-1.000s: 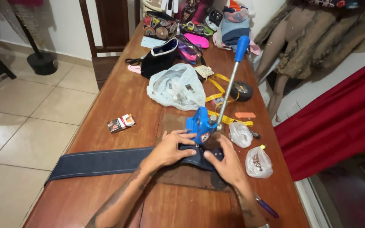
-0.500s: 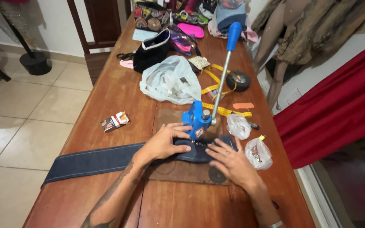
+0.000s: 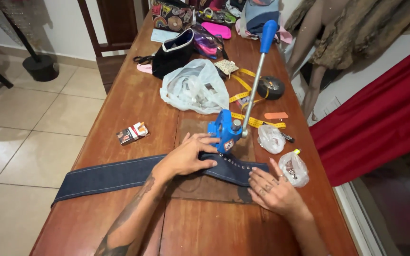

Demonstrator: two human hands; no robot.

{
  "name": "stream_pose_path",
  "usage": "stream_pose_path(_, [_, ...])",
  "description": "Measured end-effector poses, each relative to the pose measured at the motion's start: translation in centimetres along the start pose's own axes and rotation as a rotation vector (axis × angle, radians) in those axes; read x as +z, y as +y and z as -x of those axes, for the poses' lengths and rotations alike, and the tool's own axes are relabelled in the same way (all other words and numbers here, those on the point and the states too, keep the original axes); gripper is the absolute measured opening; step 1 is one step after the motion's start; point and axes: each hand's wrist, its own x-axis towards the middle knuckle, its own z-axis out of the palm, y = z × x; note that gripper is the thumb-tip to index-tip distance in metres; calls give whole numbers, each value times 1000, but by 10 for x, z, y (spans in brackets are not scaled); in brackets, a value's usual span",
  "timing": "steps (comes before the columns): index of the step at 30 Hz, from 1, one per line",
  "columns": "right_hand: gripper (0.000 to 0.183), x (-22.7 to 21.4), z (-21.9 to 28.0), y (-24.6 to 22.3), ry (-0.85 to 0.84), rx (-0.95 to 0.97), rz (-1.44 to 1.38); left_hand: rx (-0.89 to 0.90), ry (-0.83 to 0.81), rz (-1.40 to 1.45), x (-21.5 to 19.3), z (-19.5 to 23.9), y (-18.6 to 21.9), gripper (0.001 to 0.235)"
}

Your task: The person uses a blue hand press to attach metal rivets to a denim belt. They repeatedly position the belt under the press, place a rivet, and pull the lever to secure it, then move to the next spot along the belt.

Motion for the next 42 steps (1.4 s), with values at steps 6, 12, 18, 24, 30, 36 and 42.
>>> stream_pose_path(6, [30,-37,-58,55,178,426,-57,-7,9,46,-1,-1,-3,47])
stream_pose_path(12, [68,-79,-194,173,476,900,-523,-24,20,64,2,-1,-1,49])
stream_pose_path(18, [101,-80,-295,233,400,1117,-1129,-24,29,56,-1,-4,2,47])
stream_pose_path(24, [39,-111,-314,182,632,1149,-1098,-23,31,42,-1,-6,-3,50])
stream_pose_path(30, [65,-159,-290,76,749,980,-989,29,51,28,6,-7,-13,48])
stream_pose_path(36, [73,-160,-283,32,909,746,-961,4,17,31,1,-9,-13,47])
stream_pose_path(42, [71,-152,-287,22,1032,750,-951,176,31,59,1,-16,-39,52])
